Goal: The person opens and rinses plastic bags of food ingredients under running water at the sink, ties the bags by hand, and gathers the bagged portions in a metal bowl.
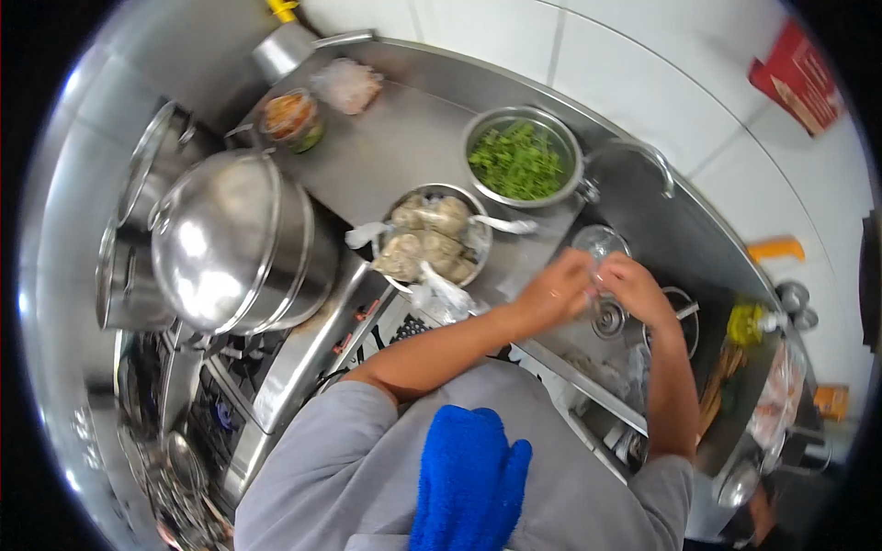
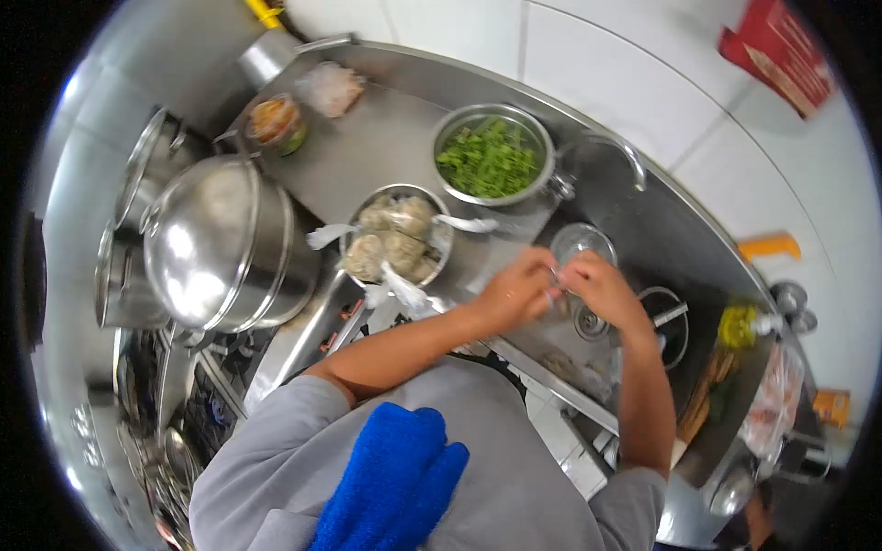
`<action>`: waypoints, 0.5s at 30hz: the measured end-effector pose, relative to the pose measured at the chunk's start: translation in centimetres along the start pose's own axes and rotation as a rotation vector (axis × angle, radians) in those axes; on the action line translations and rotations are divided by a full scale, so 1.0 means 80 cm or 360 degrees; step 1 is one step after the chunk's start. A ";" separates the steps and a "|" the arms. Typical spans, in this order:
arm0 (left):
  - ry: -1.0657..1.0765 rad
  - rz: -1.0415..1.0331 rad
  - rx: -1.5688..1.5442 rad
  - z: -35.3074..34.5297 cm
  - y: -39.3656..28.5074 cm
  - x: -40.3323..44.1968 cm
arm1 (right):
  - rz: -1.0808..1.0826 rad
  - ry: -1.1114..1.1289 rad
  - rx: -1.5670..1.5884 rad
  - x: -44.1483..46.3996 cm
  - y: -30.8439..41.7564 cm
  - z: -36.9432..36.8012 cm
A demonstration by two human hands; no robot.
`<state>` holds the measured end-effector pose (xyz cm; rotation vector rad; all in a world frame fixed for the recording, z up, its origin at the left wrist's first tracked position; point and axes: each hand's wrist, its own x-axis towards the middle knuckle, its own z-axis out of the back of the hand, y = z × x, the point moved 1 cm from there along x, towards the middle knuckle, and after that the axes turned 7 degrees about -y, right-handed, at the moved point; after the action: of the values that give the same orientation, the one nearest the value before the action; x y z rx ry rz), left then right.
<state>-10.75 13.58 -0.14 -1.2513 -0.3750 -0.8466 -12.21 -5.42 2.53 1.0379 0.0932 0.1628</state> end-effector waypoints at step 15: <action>-0.0605 0.1595 -0.0610 0.022 0.069 -0.043 | -0.0182 -0.0994 0.0311 0.004 0.020 -0.184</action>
<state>-8.57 16.81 -5.65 -1.7131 0.1514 0.1980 -14.31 7.93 -3.54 1.2335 -0.4045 -0.2828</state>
